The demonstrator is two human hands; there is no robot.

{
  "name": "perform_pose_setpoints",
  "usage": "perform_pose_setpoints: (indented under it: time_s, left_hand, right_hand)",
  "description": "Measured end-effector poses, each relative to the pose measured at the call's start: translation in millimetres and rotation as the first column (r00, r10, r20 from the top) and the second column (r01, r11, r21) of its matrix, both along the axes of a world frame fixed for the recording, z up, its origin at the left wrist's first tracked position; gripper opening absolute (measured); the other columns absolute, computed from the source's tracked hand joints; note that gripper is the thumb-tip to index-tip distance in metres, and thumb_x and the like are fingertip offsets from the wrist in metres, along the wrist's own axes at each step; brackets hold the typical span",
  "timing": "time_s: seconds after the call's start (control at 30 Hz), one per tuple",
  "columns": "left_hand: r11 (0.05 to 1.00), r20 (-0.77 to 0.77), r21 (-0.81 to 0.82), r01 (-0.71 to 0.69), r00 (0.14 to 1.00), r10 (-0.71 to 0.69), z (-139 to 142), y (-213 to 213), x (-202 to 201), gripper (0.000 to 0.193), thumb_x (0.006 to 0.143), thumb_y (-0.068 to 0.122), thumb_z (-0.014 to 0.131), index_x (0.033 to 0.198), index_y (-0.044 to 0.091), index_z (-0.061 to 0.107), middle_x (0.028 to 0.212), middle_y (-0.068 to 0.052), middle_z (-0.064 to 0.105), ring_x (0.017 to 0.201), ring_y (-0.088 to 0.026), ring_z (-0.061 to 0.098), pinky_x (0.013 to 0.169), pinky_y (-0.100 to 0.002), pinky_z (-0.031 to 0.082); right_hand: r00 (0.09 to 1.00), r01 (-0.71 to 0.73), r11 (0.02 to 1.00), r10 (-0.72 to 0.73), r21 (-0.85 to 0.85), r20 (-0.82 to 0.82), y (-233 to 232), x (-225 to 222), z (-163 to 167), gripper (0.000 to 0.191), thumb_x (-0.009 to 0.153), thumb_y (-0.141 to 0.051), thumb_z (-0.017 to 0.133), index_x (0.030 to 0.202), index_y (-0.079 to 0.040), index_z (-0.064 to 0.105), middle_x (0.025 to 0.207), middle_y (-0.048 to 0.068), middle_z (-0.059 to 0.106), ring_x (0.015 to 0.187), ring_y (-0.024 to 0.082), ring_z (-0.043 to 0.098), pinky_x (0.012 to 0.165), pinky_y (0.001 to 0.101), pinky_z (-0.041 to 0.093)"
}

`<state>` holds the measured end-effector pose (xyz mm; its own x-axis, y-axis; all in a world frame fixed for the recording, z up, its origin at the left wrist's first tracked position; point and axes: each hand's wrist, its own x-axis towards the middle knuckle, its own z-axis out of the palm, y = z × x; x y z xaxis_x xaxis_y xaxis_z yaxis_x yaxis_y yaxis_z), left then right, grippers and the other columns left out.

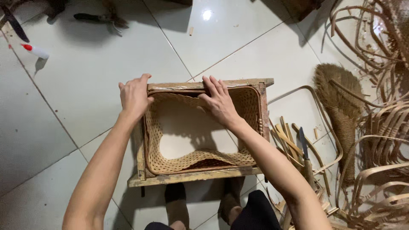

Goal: The person sits on the floor fitting a woven bamboo basket body into a wooden frame mold, pressing and tucking the woven rim strips along the edges. They pick up thin bamboo strips from the floor, weave them across the basket opening, and tap the strips into place with a hammer.

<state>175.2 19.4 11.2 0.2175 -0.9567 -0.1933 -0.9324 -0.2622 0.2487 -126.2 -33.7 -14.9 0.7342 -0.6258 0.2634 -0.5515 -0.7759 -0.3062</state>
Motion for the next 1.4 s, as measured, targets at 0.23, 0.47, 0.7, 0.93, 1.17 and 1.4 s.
perform_pose_setpoints:
  time_s: [0.23, 0.47, 0.7, 0.93, 1.17, 1.4]
  left_hand:
    - [0.998, 0.032, -0.036, 0.054, 0.998, -0.053, -7.4, -3.3, 4.7, 0.072, 0.071, 0.016, 0.090, 0.137, 0.021, 0.061, 0.124, -0.006, 0.070, 0.118, -0.033, 0.063, 0.111, -0.071, 0.032]
    - [0.839, 0.100, -0.234, 0.490, 0.871, -0.481, 7.0, -22.3, -94.1, 0.106, 0.058, 0.058, 0.090, 0.144, 0.015, 0.045, 0.142, -0.016, 0.048, 0.138, -0.038, 0.044, 0.113, -0.075, 0.022]
    - [0.772, 0.251, -0.394, 0.499, 0.866, -0.432, -20.6, -44.9, -126.9, 0.075, 0.060, 0.058, 0.087, 0.112, 0.012, 0.057, 0.099, -0.005, 0.063, 0.093, -0.023, 0.065, 0.076, -0.039, 0.048]
    - [0.739, 0.235, -0.444, 0.506, 0.862, -0.449, -22.4, -43.2, -125.2, 0.066, 0.057, 0.048, 0.090, 0.102, 0.012, 0.058, 0.093, -0.003, 0.059, 0.088, -0.023, 0.063, 0.073, -0.039, 0.048]
    - [0.735, 0.222, -0.439, 0.517, 0.855, -0.469, -9.1, -44.6, -124.2, 0.066, 0.057, 0.050, 0.090, 0.101, 0.011, 0.058, 0.092, -0.005, 0.061, 0.086, -0.024, 0.065, 0.069, -0.040, 0.051]
    - [0.725, 0.214, -0.421, 0.545, 0.836, -0.504, -11.6, -54.4, -123.2, 0.062, 0.067, 0.055, 0.088, 0.097, 0.010, 0.058, 0.084, -0.009, 0.065, 0.071, -0.027, 0.068, 0.058, -0.040, 0.057]
  right_hand:
    - [0.991, 0.097, 0.991, -0.105, -0.093, -0.082, -6.0, 5.9, -3.8, 0.005, 0.096, -0.015, 0.068, 0.099, -0.015, 0.071, 0.152, 0.020, 0.052, 0.143, 0.038, 0.045, 0.122, 0.0547, 0.032]
    - [0.997, 0.039, 0.986, -0.050, -0.165, -0.062, -26.3, -30.0, 0.0, 0.020, 0.092, -0.019, 0.075, 0.112, -0.015, 0.071, 0.114, 0.007, 0.068, 0.106, 0.023, 0.065, 0.088, 0.0350, 0.059]
    - [0.966, -0.028, 0.964, -0.042, -0.264, -0.256, -28.1, -18.0, -1.9, 0.031, 0.091, -0.022, 0.075, 0.112, -0.001, 0.066, 0.107, 0.015, 0.066, 0.095, 0.023, 0.065, 0.082, 0.0361, 0.060]
    - [0.923, 0.022, 0.960, -0.127, -0.280, -0.364, -12.7, -12.8, -6.1, 0.027, 0.087, -0.010, 0.071, 0.111, 0.000, 0.065, 0.106, 0.013, 0.066, 0.097, 0.023, 0.065, 0.084, 0.0324, 0.060]
    - [0.895, -0.118, 0.992, 0.093, -0.031, -0.435, -47.6, -3.4, 13.1, 0.056, 0.084, -0.043, 0.072, 0.106, 0.007, 0.061, 0.099, 0.015, 0.064, 0.090, 0.025, 0.065, 0.075, 0.0349, 0.060]
    - [0.908, -0.205, 0.978, 0.205, 0.040, -0.366, -68.7, -1.3, 16.8, 0.032, 0.091, -0.028, 0.068, 0.101, 0.001, 0.063, 0.093, 0.015, 0.066, 0.090, 0.030, 0.070, 0.075, 0.0406, 0.061]
